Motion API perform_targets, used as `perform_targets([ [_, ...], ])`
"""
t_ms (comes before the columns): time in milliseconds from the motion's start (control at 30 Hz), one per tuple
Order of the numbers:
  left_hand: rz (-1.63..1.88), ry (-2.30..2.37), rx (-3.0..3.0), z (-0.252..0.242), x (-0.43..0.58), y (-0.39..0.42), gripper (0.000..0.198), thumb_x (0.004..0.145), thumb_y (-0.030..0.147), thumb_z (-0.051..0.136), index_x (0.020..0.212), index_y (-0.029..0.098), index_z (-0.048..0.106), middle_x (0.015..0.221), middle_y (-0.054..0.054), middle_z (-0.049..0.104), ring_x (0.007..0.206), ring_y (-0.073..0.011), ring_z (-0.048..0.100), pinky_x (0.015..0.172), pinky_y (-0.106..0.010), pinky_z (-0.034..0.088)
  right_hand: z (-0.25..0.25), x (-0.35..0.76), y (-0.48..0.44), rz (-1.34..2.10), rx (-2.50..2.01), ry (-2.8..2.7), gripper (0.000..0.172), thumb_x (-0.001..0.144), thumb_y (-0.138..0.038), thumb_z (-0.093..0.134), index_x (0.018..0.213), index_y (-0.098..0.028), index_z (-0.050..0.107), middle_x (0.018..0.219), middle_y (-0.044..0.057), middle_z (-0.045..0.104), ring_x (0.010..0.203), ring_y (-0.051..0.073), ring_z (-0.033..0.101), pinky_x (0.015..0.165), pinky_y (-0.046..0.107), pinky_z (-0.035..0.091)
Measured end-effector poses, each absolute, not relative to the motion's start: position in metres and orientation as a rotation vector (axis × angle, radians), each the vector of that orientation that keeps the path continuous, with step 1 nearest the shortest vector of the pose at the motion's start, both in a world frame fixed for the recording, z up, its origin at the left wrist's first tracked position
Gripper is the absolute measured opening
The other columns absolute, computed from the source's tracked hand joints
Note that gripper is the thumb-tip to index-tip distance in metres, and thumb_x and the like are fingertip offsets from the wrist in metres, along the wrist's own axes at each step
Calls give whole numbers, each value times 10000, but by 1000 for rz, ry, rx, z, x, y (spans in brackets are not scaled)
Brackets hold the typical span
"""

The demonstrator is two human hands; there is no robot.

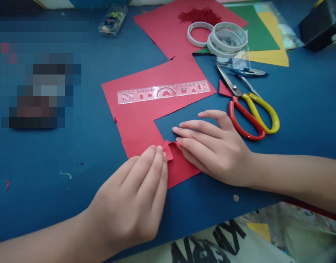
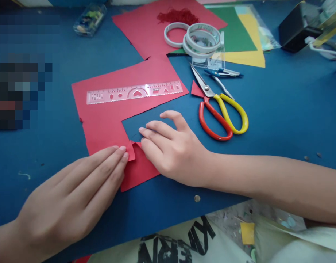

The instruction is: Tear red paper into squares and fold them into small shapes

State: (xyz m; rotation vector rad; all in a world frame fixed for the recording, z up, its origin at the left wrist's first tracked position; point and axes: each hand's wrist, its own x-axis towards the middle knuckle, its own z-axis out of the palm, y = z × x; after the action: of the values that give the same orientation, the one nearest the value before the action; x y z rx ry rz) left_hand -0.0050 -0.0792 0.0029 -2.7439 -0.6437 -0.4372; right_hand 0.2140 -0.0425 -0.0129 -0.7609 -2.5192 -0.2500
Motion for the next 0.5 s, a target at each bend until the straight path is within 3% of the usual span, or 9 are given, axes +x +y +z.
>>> perform_targets([
  [300, -517, -693, -2766, -4, -6, -79, 258, 877, 50, 416, 1044, 15, 609, 1123, -220, 646, 1028, -337, 619, 711, -419, 496, -13, 213, -39, -98, -867, -2451, 104, 898, -182, 527, 821, -171, 596, 1027, 43, 718, 960, 197, 654, 906, 445, 460],
  [500, -550, -676, -2827, -10, -7, -79, 278, 882, 67, 394, 1058, 59, 610, 1171, -195, 624, 1100, -328, 584, 789, -429, 486, -8, 211, -35, 212, -1078, -2403, 122, 870, -199, 531, 751, -179, 546, 1014, 64, 678, 985, 206, 603, 840, 392, 441],
])
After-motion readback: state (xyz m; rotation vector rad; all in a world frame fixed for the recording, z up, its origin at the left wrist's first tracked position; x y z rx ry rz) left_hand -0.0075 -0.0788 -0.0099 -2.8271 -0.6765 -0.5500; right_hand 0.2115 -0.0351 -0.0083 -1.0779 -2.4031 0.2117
